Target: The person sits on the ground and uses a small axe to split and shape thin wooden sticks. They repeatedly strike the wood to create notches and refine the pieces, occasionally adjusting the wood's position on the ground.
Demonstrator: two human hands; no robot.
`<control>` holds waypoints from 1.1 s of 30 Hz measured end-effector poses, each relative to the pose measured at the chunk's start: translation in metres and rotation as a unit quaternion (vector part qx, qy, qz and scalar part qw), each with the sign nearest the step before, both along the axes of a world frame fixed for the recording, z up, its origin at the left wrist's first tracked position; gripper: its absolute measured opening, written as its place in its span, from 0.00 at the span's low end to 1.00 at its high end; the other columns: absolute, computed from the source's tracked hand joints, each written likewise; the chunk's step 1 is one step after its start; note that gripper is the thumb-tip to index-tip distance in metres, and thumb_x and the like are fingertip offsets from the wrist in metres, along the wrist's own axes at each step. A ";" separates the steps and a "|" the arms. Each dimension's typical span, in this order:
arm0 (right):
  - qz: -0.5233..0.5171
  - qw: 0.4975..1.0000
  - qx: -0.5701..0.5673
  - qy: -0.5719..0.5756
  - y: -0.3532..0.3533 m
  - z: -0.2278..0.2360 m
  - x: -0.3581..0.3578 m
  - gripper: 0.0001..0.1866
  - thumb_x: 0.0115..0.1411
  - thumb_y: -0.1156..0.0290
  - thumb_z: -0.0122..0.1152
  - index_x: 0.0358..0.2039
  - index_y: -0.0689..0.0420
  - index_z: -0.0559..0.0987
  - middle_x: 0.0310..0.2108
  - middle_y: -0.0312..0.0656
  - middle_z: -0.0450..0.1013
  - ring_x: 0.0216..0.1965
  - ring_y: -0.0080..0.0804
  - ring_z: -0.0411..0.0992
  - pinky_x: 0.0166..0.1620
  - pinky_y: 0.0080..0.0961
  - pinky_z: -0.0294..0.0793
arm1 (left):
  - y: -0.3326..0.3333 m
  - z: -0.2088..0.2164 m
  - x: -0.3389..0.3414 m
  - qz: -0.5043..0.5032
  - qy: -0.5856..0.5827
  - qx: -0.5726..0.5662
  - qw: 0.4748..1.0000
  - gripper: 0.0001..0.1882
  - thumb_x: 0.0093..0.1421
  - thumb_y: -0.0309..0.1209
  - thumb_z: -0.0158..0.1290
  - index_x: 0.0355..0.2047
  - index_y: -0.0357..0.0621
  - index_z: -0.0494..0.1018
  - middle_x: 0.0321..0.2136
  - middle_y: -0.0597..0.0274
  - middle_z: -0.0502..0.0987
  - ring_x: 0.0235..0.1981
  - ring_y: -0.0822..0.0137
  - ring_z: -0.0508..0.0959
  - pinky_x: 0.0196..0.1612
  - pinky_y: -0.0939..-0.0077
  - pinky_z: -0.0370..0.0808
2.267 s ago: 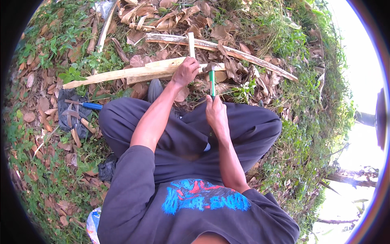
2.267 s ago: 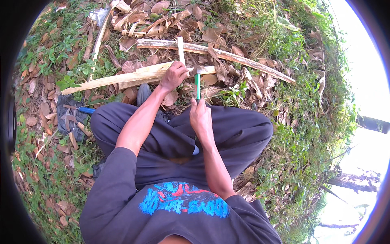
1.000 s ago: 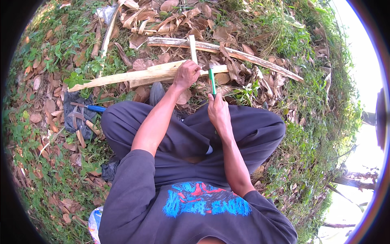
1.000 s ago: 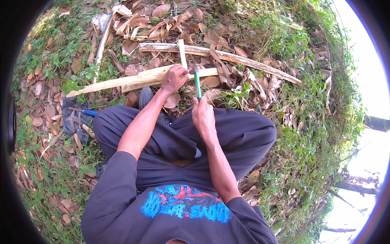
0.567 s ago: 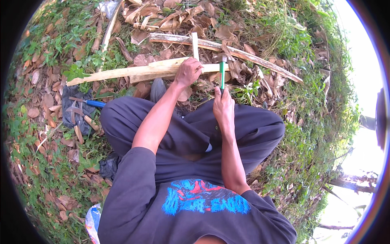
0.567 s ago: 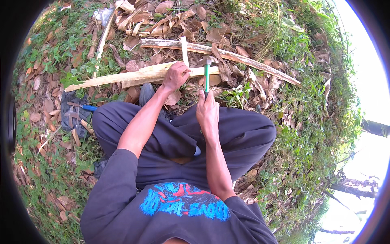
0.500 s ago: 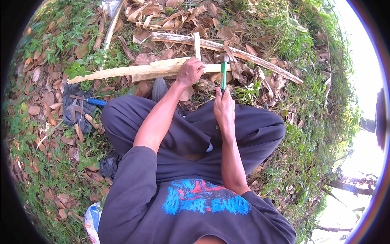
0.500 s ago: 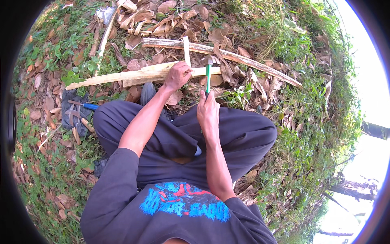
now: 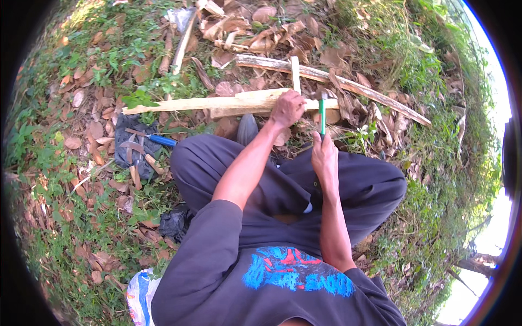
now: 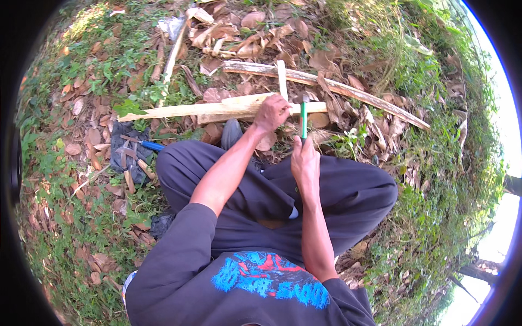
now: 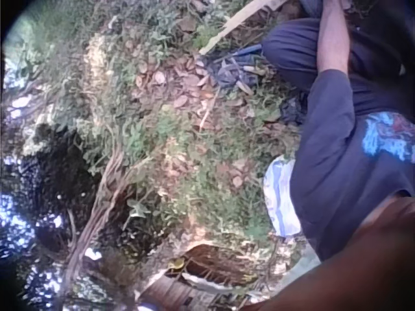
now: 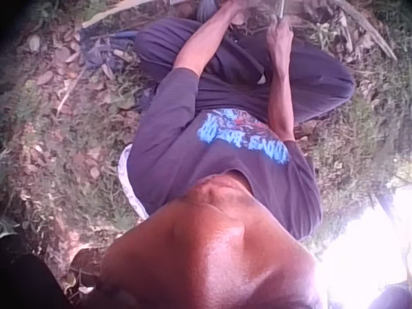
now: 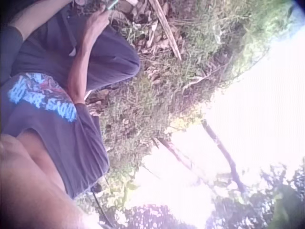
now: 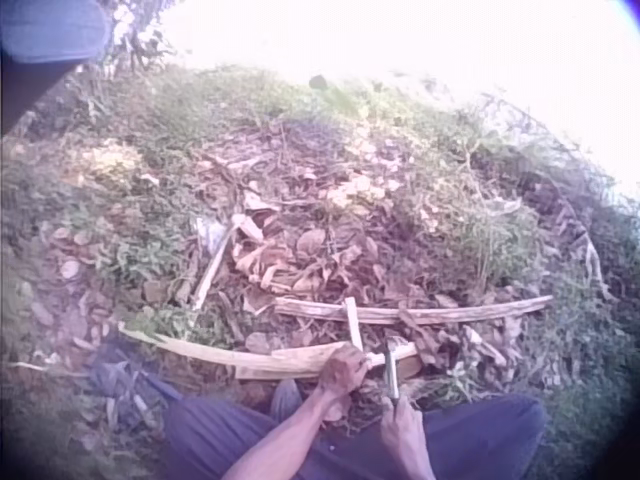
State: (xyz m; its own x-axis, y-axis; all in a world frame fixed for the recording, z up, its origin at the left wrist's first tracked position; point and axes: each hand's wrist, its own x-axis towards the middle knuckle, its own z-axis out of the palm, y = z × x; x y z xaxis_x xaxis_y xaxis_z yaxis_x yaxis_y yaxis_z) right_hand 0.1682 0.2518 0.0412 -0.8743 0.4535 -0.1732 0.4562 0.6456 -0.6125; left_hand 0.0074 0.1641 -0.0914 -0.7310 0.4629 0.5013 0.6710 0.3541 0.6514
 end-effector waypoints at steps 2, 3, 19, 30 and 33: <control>-0.001 1.000 0.000 0.019 0.003 -0.006 0.003 0.22 0.72 0.56 0.47 0.40 0.68 0.72 0.32 0.70 0.73 0.38 0.73 0.70 0.40 0.63 0.64 | 0.003 0.000 0.002 0.013 -0.020 -0.001 1.000 0.04 0.51 0.28 0.58 0.25 0.41 0.77 0.25 0.56 0.77 0.33 0.57 0.78 0.41 0.63 0.76; 0.007 1.000 -0.005 0.019 0.009 -0.012 0.007 0.22 0.72 0.57 0.47 0.40 0.69 0.72 0.33 0.71 0.73 0.39 0.74 0.69 0.40 0.62 0.65 | 0.006 0.003 0.006 0.017 -0.018 0.002 1.000 0.04 0.51 0.28 0.58 0.25 0.42 0.77 0.25 0.57 0.77 0.33 0.57 0.78 0.41 0.63 0.76; -0.071 0.964 -0.249 -0.052 0.019 -0.007 0.014 0.18 0.72 0.56 0.50 0.30 0.55 0.66 0.15 0.30 0.62 0.12 0.16 0.61 0.13 0.19 0.60 | -0.002 -0.003 -0.001 -0.004 -0.006 -0.040 0.999 0.04 0.56 0.29 0.58 0.29 0.42 0.78 0.30 0.60 0.80 0.37 0.58 0.77 0.44 0.62 0.72; 0.045 0.998 -0.008 0.036 0.021 -0.016 0.003 0.17 0.72 0.59 0.48 0.36 0.63 0.65 0.27 0.67 0.73 0.31 0.72 0.70 0.32 0.63 0.64 | -0.001 0.000 0.001 -0.008 -0.023 -0.008 1.000 0.04 0.54 0.28 0.58 0.28 0.40 0.78 0.27 0.58 0.77 0.35 0.57 0.77 0.41 0.59 0.70; 0.021 1.000 -0.003 0.013 0.018 -0.013 0.005 0.17 0.72 0.59 0.48 0.38 0.63 0.65 0.25 0.69 0.71 0.30 0.72 0.71 0.32 0.62 0.65 | 0.005 0.002 0.002 -0.007 -0.017 -0.003 1.000 0.03 0.53 0.26 0.59 0.25 0.40 0.77 0.26 0.58 0.76 0.34 0.56 0.76 0.41 0.60 0.70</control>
State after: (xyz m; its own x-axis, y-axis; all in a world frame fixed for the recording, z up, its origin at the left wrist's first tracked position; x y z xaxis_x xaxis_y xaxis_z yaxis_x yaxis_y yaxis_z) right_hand 0.1732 0.2696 0.0285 -0.8967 0.4156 -0.1523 0.4125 0.6600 -0.6278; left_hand 0.0092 0.1690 -0.0890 -0.7406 0.4770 0.4733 0.6538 0.3489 0.6714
